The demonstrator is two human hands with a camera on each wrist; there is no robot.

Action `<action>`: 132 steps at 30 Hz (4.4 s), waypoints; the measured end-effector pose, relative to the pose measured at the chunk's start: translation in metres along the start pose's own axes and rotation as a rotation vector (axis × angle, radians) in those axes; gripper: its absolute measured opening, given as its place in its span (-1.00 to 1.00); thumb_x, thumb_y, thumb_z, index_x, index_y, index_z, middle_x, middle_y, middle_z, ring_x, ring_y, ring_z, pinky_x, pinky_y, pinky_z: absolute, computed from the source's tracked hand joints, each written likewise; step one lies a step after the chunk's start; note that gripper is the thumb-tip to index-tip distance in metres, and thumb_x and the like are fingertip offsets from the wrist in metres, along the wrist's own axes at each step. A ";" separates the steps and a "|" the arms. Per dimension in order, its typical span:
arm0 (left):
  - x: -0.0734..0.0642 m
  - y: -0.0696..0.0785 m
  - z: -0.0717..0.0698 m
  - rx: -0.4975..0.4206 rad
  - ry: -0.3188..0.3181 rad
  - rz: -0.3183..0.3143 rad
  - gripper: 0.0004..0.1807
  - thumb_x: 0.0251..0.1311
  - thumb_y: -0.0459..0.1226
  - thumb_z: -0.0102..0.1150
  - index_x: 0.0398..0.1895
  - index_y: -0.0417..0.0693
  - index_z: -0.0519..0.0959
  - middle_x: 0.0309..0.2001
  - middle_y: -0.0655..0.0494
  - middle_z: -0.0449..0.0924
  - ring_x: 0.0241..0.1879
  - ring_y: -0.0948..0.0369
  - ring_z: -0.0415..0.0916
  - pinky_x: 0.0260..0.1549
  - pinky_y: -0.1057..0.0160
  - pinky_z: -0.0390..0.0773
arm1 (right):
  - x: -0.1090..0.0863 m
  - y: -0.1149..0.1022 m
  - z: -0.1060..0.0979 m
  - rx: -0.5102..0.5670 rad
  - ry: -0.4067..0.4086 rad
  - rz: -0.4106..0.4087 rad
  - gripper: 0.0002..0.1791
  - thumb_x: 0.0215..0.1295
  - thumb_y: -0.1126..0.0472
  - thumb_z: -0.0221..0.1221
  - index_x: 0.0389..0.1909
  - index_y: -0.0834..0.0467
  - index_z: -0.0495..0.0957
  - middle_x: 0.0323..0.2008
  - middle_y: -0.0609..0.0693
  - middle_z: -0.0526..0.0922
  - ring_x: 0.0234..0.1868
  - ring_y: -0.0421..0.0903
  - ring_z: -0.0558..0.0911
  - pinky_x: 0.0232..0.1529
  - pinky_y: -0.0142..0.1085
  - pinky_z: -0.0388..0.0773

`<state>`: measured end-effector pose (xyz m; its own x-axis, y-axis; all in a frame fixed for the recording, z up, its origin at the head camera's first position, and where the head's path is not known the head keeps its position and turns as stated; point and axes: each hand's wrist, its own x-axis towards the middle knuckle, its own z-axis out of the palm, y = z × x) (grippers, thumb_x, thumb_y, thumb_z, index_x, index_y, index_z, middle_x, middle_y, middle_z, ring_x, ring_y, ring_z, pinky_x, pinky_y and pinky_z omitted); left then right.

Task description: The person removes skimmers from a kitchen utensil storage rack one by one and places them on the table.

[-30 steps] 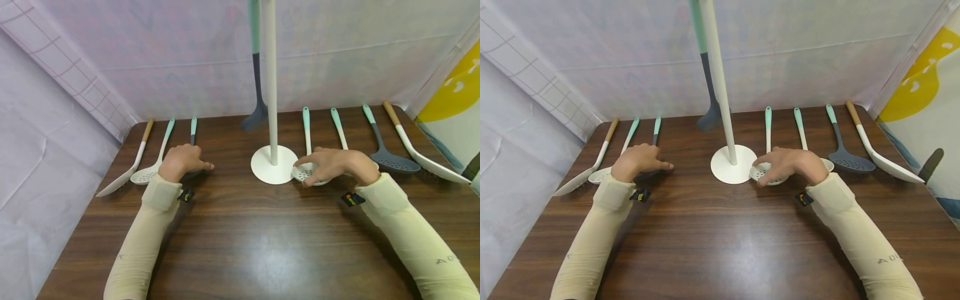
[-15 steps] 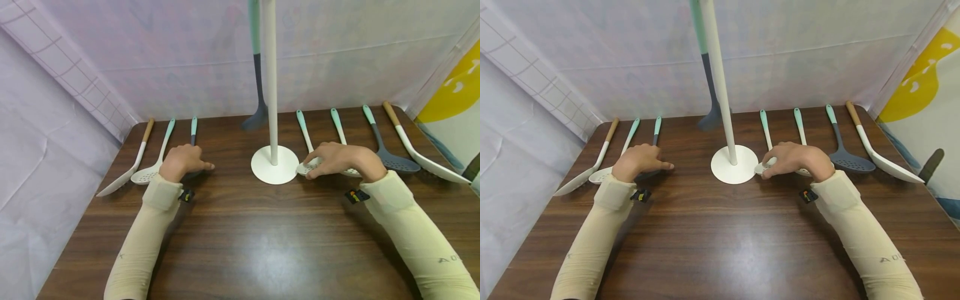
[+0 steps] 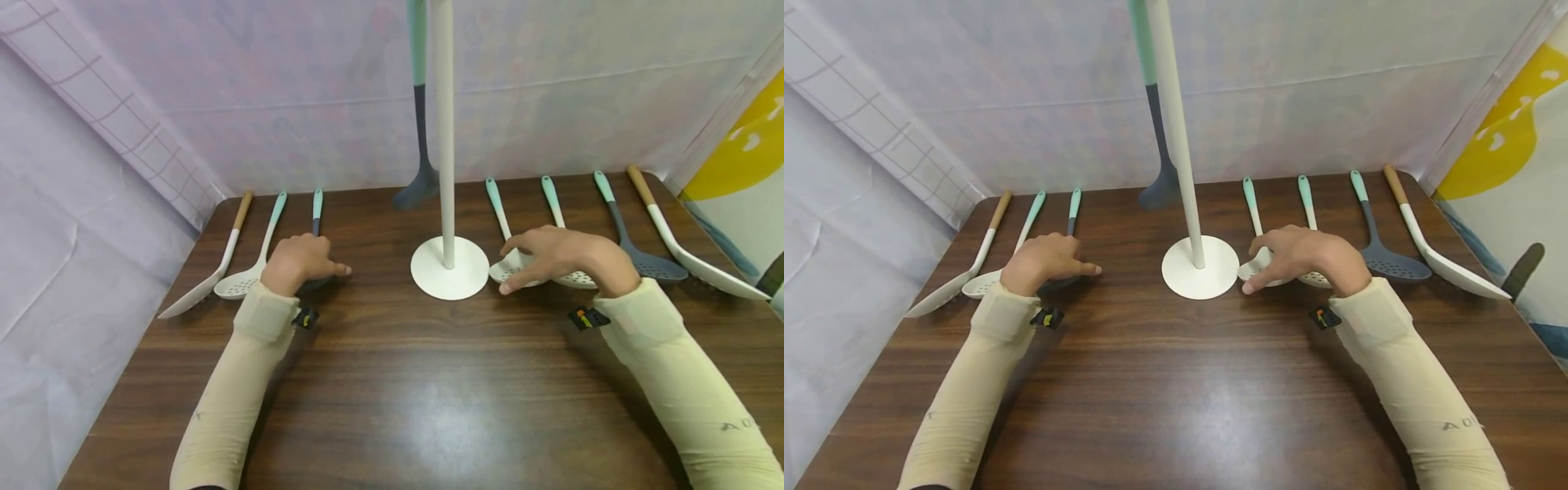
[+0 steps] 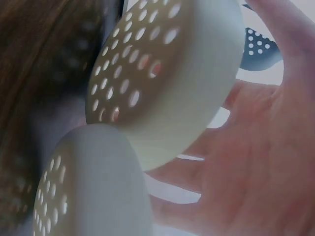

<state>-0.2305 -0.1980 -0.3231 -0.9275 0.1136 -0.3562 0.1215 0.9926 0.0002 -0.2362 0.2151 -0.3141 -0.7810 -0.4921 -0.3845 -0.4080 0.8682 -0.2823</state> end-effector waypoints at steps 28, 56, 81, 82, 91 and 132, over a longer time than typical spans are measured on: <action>-0.012 0.049 -0.030 -0.293 0.448 0.290 -0.05 0.33 0.26 0.19 0.60 -0.01 0.15 0.49 -0.10 0.29 0.18 -0.08 0.54 0.10 -0.14 0.58 | -0.015 0.000 -0.018 0.022 0.358 -0.189 -0.51 0.40 -0.21 0.26 0.14 0.03 0.67 0.02 -0.03 0.76 -0.09 -0.11 0.73 -0.10 -0.06 0.66; 0.017 0.098 -0.008 -0.621 0.884 0.624 -0.82 0.40 -0.34 0.27 -0.04 -0.27 0.68 -0.37 -0.11 0.75 -0.67 0.16 0.35 -0.53 0.26 0.29 | -0.010 0.009 -0.014 0.029 0.346 -0.206 -0.65 0.44 -0.08 0.27 0.10 0.00 0.69 -0.09 -0.11 0.79 -0.23 -0.22 0.71 -0.23 -0.17 0.64; -0.038 0.047 -0.053 -0.264 0.464 0.428 -0.76 0.37 -0.32 0.26 0.05 -0.17 0.65 -0.28 -0.06 0.73 -0.50 0.13 0.51 -0.39 0.14 0.49 | -0.012 0.011 -0.019 0.005 0.350 -0.198 -0.70 0.46 0.01 0.26 0.10 0.00 0.69 -0.02 -0.09 0.78 -0.16 -0.15 0.72 -0.16 -0.10 0.64; -0.041 0.045 -0.055 -0.252 0.427 0.431 -0.76 0.36 -0.34 0.26 0.04 -0.18 0.65 -0.29 -0.05 0.72 -0.51 0.14 0.49 -0.41 0.15 0.47 | -0.013 0.011 -0.019 0.007 0.352 -0.197 -0.70 0.46 0.01 0.26 0.11 0.01 0.69 -0.02 -0.08 0.78 -0.15 -0.14 0.73 -0.15 -0.09 0.65; -0.049 0.036 -0.058 -0.205 0.199 0.370 -0.76 0.34 -0.39 0.24 0.03 -0.23 0.67 -0.30 -0.04 0.65 -0.55 0.18 0.39 -0.46 0.22 0.37 | -0.013 0.014 -0.016 0.031 0.338 -0.207 -0.66 0.47 0.00 0.26 0.14 0.05 0.67 0.02 -0.02 0.78 -0.11 -0.10 0.74 -0.12 -0.07 0.67; -0.004 0.072 -0.013 -0.013 0.138 0.254 -0.67 0.29 -0.35 0.15 -0.61 0.02 0.32 -0.55 0.15 0.13 -0.55 0.20 0.08 -0.53 0.21 0.19 | -0.010 0.015 -0.014 0.036 0.308 -0.202 -0.62 0.47 -0.05 0.25 0.14 0.08 0.66 -0.07 -0.05 0.80 -0.11 -0.09 0.76 -0.10 -0.07 0.68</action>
<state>-0.2230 -0.1267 -0.3097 -0.9072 0.3627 -0.2131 0.3524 0.9319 0.0858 -0.2411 0.2340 -0.3022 -0.7947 -0.6059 -0.0366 -0.5555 0.7503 -0.3584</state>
